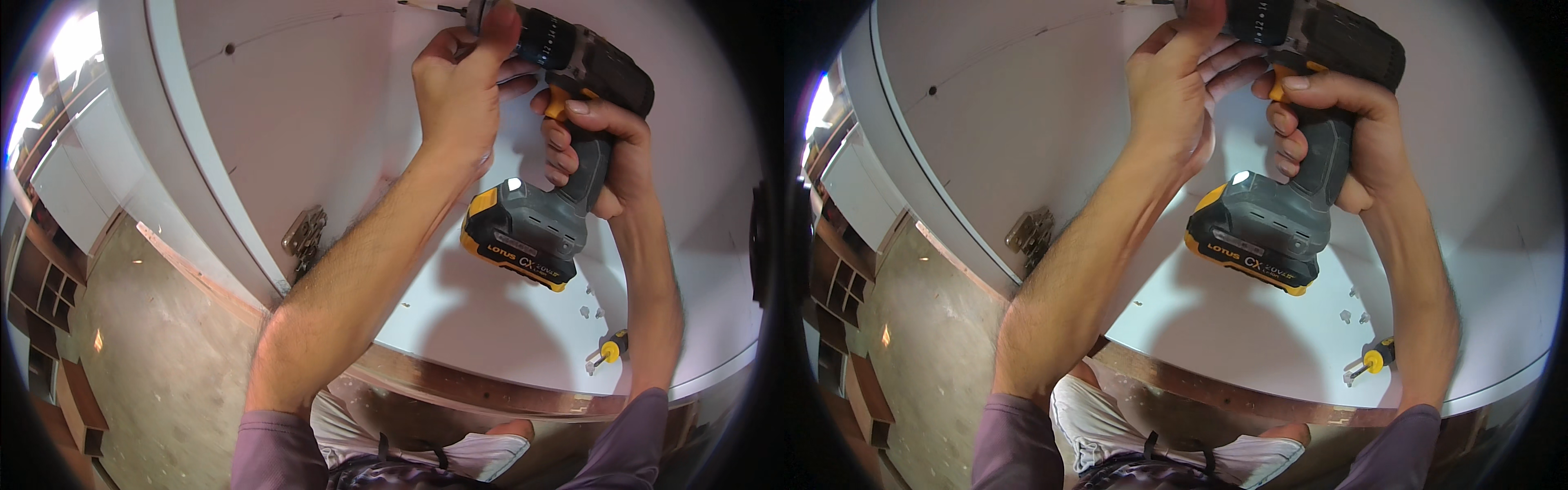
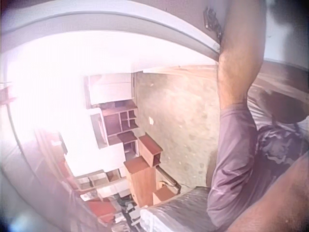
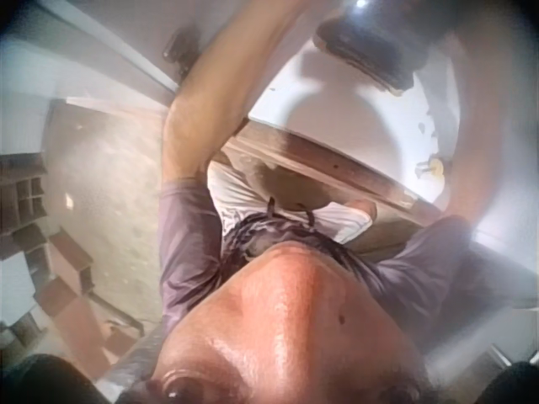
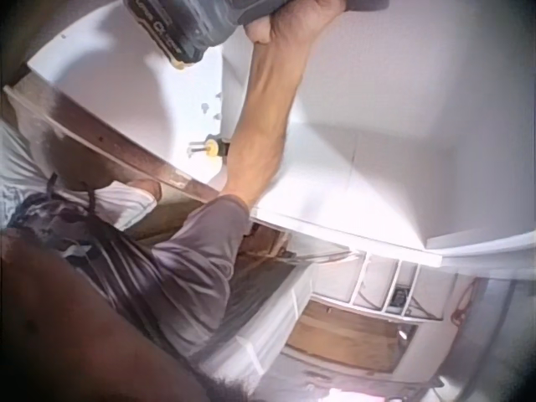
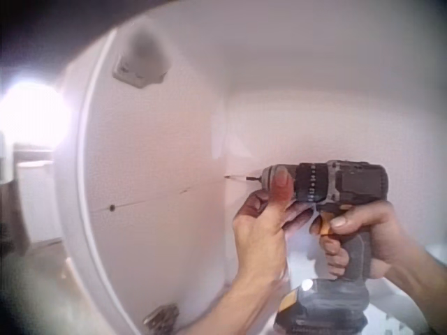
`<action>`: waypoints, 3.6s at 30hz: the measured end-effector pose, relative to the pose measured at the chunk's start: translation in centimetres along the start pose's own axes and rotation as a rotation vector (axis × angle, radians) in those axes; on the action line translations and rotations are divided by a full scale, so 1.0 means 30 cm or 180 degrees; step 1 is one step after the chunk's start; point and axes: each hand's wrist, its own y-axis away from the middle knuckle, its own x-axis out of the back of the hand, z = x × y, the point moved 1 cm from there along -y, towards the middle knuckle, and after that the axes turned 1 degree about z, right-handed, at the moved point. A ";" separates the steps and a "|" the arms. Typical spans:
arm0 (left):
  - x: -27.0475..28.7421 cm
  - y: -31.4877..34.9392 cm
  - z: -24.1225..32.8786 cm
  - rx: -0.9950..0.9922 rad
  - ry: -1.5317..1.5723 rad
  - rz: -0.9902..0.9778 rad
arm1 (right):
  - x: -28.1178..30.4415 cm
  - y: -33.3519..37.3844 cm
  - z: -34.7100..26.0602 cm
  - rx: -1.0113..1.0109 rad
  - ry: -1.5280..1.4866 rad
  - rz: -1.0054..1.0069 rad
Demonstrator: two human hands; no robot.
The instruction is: The person kneels in front of an open white cabinet and uses a cordless drill to drive screws into the interior side panel. The person then switches to a manual screwdriver to tighten additional screws on the same panel.
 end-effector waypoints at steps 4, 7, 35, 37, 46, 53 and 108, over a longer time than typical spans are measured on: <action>0.012 -0.045 -0.033 -0.0304 0.0071 -0.0320 | -0.005 0.006 -0.021 -0.0219 -0.0324 -0.0148; -0.035 -0.017 0.003 -0.0422 0.0354 -0.0361 | 0.000 0.005 -0.023 -0.0232 -0.0353 -0.0079; 0.000 -0.027 0.013 -0.0222 0.0159 -0.0490 | 0.022 -0.006 0.020 0.0028 -0.0318 -0.0186; -0.013 -0.027 0.014 -0.0218 0.0238 -0.0513 | 0.029 -0.004 0.024 0.0022 -0.0335 -0.0145; -0.002 -0.025 0.014 -0.0184 0.0273 -0.0413 | 0.024 -0.004 0.017 0.0046 -0.0266 -0.0159; 0.001 -0.028 0.006 -0.0148 0.0260 -0.0384 | 0.019 -0.002 0.014 0.0019 -0.0231 -0.0126; -0.008 0.005 0.026 -0.0273 -0.0414 0.0313 | -0.017 0.001 0.027 -0.0076 0.0221 0.0877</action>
